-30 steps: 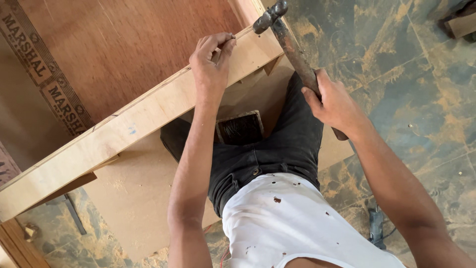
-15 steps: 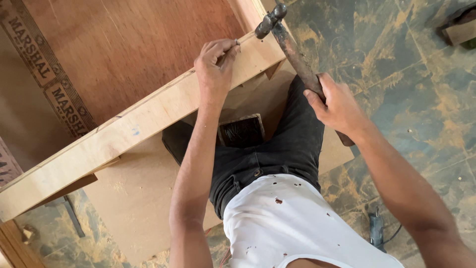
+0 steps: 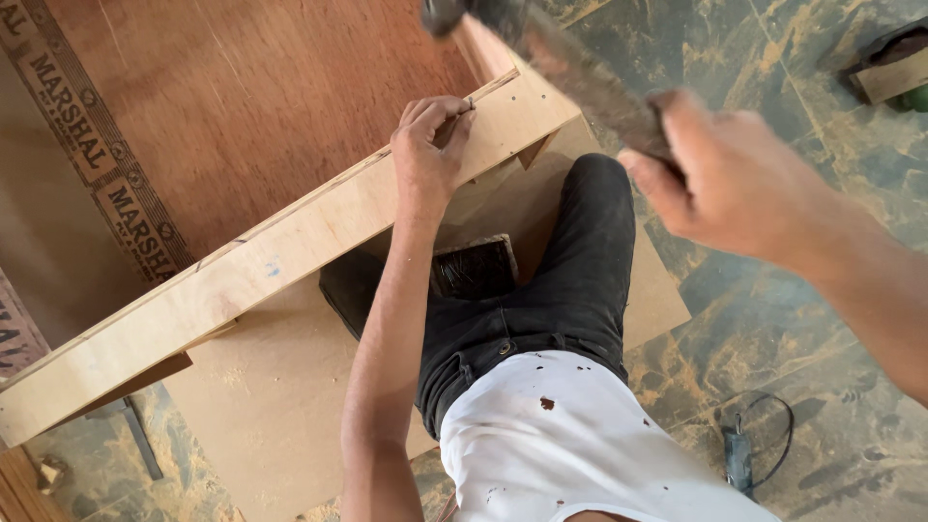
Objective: The person applies glue from a container to the edges of wooden planks using their finger and then uses a hammer to nail the planks together to form a box structure.
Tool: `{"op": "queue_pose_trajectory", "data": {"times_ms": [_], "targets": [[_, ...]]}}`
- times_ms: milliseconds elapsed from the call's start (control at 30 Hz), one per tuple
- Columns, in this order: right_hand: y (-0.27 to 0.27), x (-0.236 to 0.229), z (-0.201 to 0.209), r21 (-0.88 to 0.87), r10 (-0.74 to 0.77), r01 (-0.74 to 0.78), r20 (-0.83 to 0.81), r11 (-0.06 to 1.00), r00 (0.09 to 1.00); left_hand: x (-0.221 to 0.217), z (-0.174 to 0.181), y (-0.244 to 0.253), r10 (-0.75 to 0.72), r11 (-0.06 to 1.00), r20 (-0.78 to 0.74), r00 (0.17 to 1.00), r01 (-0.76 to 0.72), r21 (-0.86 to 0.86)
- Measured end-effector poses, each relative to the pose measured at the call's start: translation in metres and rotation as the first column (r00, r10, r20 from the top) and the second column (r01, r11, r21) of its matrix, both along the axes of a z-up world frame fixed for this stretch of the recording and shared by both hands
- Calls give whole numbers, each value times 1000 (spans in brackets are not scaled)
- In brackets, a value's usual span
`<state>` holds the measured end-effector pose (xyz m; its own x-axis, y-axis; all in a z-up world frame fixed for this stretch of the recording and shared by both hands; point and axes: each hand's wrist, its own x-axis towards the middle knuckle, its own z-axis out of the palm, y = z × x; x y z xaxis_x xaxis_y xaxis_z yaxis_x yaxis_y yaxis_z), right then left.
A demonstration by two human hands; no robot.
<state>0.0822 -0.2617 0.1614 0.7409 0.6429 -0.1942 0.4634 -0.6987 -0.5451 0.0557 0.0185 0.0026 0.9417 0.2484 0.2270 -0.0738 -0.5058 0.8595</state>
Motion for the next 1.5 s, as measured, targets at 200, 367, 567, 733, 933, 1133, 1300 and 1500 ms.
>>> {"op": "queue_pose_trajectory", "data": {"times_ms": [200, 367, 567, 733, 933, 1133, 1300, 1500], "targets": [[-2, 3, -26, -186, 13, -2, 60, 983, 998, 1, 1, -1, -14, 1000, 56, 998, 13, 25], [-22, -5, -11, 209, -41, 6, 165, 978, 985, 0, 1, -1, 11, 998, 18, 1000, -12, 57], [21, 3, -13, -297, 70, -87, -67, 951, 995, -2, 2, 1, -12, 998, 63, 998, 8, 61], [-4, 2, -3, -60, -16, 17, 12, 998, 1000, -4, 3, 2, 1, 999, 18, 1000, -1, 48], [-15, -8, -41, -98, 14, -11, 37, 995, 999, -1, 3, 1, -7, 998, 31, 999, 5, 61], [-1, 3, -33, -203, 71, -64, 25, 977, 997, -5, 1, 2, 1, 999, 26, 1000, 0, -35], [-9, -5, 28, 218, -80, 42, 169, 975, 982, -2, -3, 4, -44, 997, 63, 997, 39, 73], [20, 9, -7, -414, 55, -80, -72, 907, 996, 0, -2, 4, -35, 998, 67, 997, 31, 60]]}}
